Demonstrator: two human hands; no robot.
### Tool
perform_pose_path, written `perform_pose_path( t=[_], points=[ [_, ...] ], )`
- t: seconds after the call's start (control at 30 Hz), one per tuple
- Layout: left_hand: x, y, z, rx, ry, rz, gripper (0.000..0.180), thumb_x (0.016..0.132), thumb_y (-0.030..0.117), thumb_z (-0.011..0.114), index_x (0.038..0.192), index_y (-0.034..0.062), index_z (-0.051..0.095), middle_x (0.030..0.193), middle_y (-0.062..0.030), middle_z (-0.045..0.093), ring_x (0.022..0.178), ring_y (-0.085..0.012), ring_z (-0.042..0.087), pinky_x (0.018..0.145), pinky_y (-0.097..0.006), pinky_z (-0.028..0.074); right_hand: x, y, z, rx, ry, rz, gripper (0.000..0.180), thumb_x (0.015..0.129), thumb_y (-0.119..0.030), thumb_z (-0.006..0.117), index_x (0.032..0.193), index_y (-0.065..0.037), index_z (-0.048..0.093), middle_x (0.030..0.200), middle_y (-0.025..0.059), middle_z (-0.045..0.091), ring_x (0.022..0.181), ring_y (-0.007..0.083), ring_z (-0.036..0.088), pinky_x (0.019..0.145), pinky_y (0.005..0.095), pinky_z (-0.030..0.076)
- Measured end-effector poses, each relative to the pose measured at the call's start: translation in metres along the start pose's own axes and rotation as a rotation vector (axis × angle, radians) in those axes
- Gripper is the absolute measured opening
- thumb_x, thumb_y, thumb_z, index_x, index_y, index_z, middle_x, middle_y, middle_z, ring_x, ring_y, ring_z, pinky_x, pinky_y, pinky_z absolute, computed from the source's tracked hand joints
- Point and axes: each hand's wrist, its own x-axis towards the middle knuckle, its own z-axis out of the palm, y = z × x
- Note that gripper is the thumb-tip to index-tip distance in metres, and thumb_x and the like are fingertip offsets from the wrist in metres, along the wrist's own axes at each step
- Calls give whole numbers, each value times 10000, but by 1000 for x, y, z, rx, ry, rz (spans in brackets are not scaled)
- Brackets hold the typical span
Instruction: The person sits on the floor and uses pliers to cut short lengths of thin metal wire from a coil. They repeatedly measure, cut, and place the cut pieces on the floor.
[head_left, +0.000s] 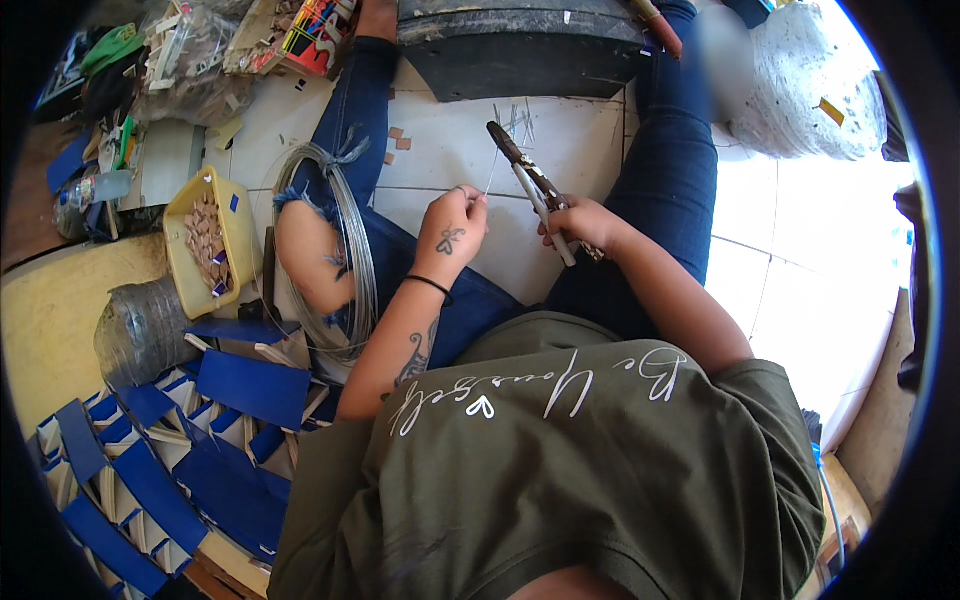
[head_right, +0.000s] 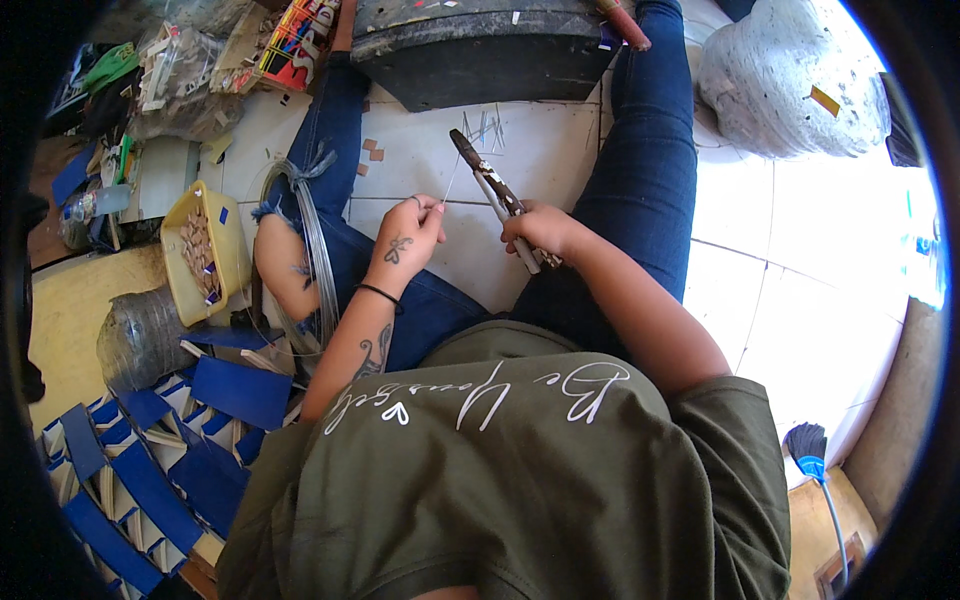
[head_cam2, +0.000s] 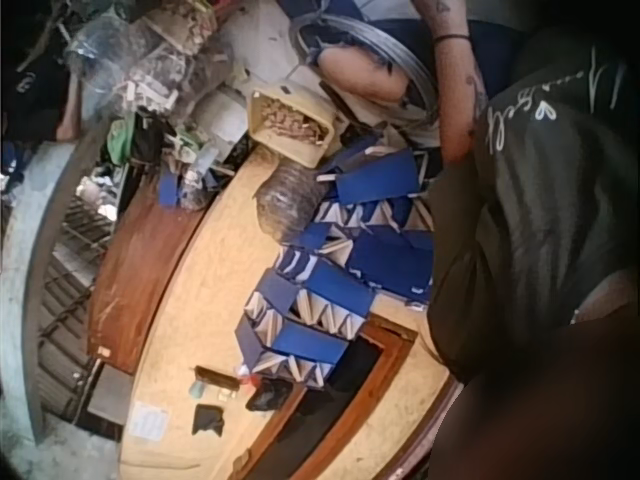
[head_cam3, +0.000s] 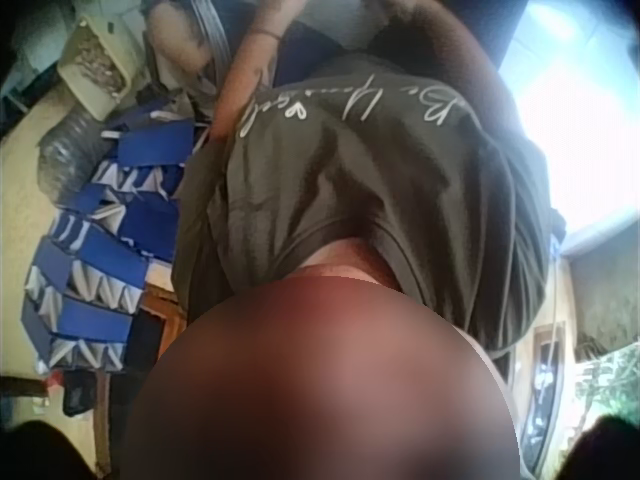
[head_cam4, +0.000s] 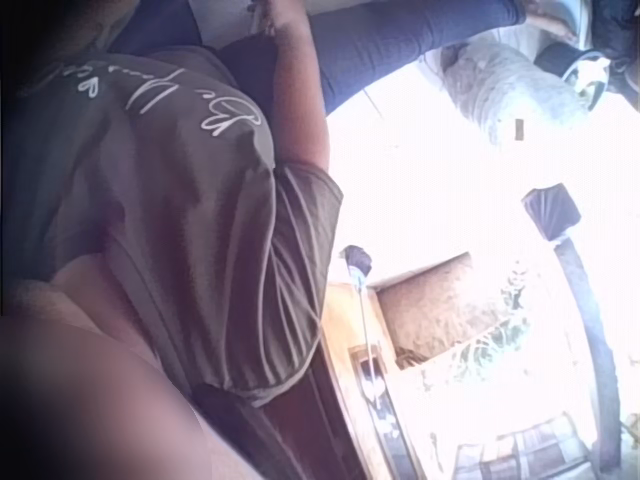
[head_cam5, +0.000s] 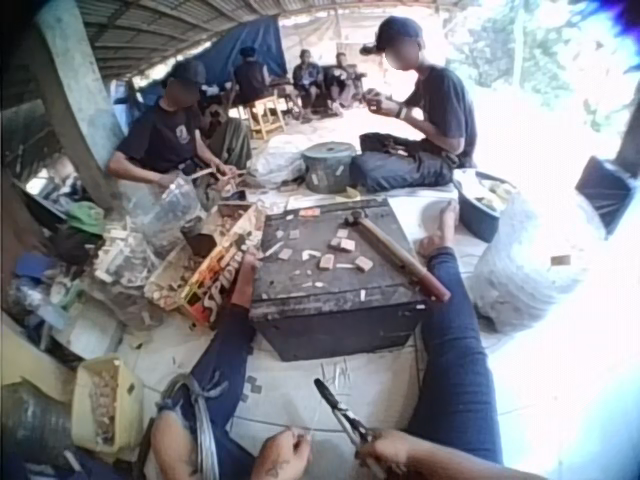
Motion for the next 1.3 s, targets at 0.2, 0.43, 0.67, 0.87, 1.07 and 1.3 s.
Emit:
perform_pose_path(
  t=[0.2,0.43,0.67,0.87,1.07,1.3],
  points=[
    [12,-16,28,86,109,137,174,852,115,472,828,-7,595,560,-80,579,486,-148,541,498,-285,420,16,7,8,-192,72,53,231,698,-119,559,871,34,546,732,115,600,634,202,600,609,314,479],
    [22,-27,44,93,193,166,172,826,116,497,784,-8,608,613,-140,602,542,-232,583,536,-322,442,30,15,11,-293,183,7,273,696,-172,555,827,67,552,684,166,606,602,240,611,574,342,477],
    [23,-25,43,94,209,159,172,813,125,512,776,-10,612,661,-181,606,606,-298,593,577,-351,455,32,15,15,-359,254,-5,291,688,-177,562,860,57,535,686,160,595,585,237,595,550,352,468],
    [23,-24,40,28,179,141,171,837,121,500,794,-3,610,593,-120,594,510,-176,551,511,-293,422,28,10,8,-274,175,57,295,708,-150,532,940,32,520,745,133,586,658,212,597,598,321,470],
    [24,-21,25,-148,184,110,178,873,120,468,839,-3,592,557,-28,555,494,-85,493,493,-238,388,-2,4,2,3,-135,-43,495,714,-85,461,1189,42,405,1022,132,534,948,227,569,779,325,465],
    [24,-13,19,-185,159,83,175,878,114,464,838,-2,589,553,-15,537,488,-73,461,492,-226,369,-15,-2,1,21,-248,-59,680,690,-78,459,1342,-12,279,1108,120,508,1015,204,517,854,306,424]
  ],
)
